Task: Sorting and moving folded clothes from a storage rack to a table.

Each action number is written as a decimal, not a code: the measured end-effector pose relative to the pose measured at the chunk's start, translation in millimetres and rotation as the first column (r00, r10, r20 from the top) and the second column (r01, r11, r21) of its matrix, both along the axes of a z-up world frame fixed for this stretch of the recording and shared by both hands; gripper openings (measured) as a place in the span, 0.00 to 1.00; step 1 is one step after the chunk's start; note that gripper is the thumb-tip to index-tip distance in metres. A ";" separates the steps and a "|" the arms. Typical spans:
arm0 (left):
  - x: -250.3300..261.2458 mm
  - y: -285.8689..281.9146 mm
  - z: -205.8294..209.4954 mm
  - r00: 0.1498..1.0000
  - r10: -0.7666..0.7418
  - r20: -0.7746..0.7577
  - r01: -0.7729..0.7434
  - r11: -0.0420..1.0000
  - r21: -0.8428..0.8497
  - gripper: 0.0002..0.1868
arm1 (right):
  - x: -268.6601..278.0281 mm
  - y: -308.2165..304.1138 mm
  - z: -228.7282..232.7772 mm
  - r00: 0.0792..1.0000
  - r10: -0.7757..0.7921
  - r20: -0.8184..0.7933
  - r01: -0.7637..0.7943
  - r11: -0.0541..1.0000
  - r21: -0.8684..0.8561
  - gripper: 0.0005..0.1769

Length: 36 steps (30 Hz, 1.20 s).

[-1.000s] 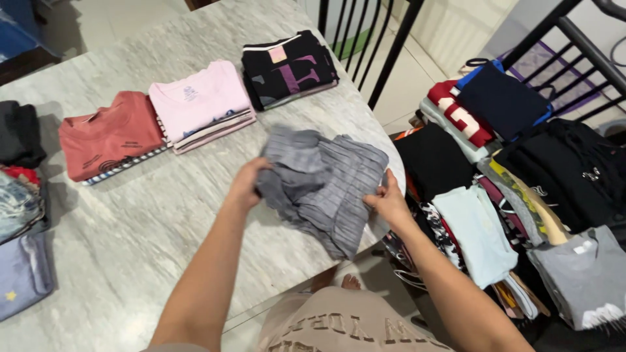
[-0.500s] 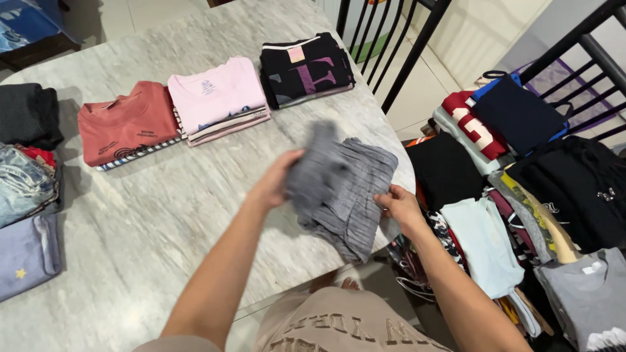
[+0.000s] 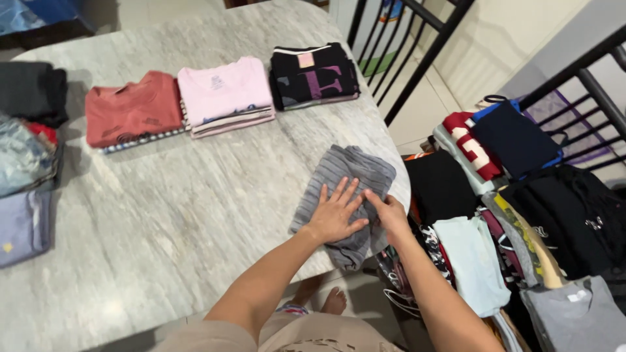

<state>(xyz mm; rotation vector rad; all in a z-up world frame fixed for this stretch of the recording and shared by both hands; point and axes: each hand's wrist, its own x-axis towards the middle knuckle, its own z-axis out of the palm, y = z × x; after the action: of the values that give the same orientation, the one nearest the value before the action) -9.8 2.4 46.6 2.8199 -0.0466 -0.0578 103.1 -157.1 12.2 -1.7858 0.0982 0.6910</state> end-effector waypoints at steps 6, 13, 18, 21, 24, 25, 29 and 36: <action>-15.9 -5.8 -27.3 0.976 0.192 0.105 -0.105 0.833 -0.544 0.44 | -15.4 18.1 37.2 0.948 0.105 -0.301 0.006 0.938 0.346 0.28; -71.0 73.4 36.7 0.999 0.002 -0.042 -0.035 -0.519 -0.854 0.43 | -24.6 73.3 68.1 0.927 0.364 -0.091 -0.236 0.754 0.614 0.42; -127.0 143.0 11.7 0.994 0.044 -0.097 -0.030 -0.759 -0.651 0.44 | -88.5 142.5 104.3 0.735 0.678 -0.029 -0.465 0.534 0.706 0.44; -162.4 185.9 -17.2 0.917 0.177 -0.357 -0.221 -0.518 -0.826 0.36 | -125.6 176.9 62.9 0.699 0.714 -0.034 -0.494 0.516 0.700 0.44; -196.3 237.6 -18.9 0.844 0.235 -0.483 -0.418 -0.278 -0.865 0.31 | -160.8 215.3 53.8 0.680 0.729 -0.077 -0.508 0.544 0.667 0.42; -202.3 254.7 -28.1 0.841 0.238 -0.485 -0.417 -0.286 -0.863 0.31 | -168.7 226.1 48.9 0.675 0.734 -0.083 -0.511 0.545 0.664 0.42; -226.2 285.7 -15.1 0.765 0.644 0.004 -0.453 0.542 -0.708 0.30 | -191.0 262.3 29.3 0.489 0.645 0.588 -0.825 0.560 0.073 0.35; -266.5 205.9 -13.8 0.794 0.348 0.498 -0.375 0.926 -0.049 0.38 | -214.8 274.3 11.7 -0.085 0.735 0.673 -0.348 0.611 -0.711 0.34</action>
<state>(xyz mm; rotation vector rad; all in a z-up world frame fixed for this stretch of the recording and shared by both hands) -276.3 208.3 32.8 2.7584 0.3855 0.7721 -111.8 117.3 23.8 -2.2543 -1.6857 -0.1185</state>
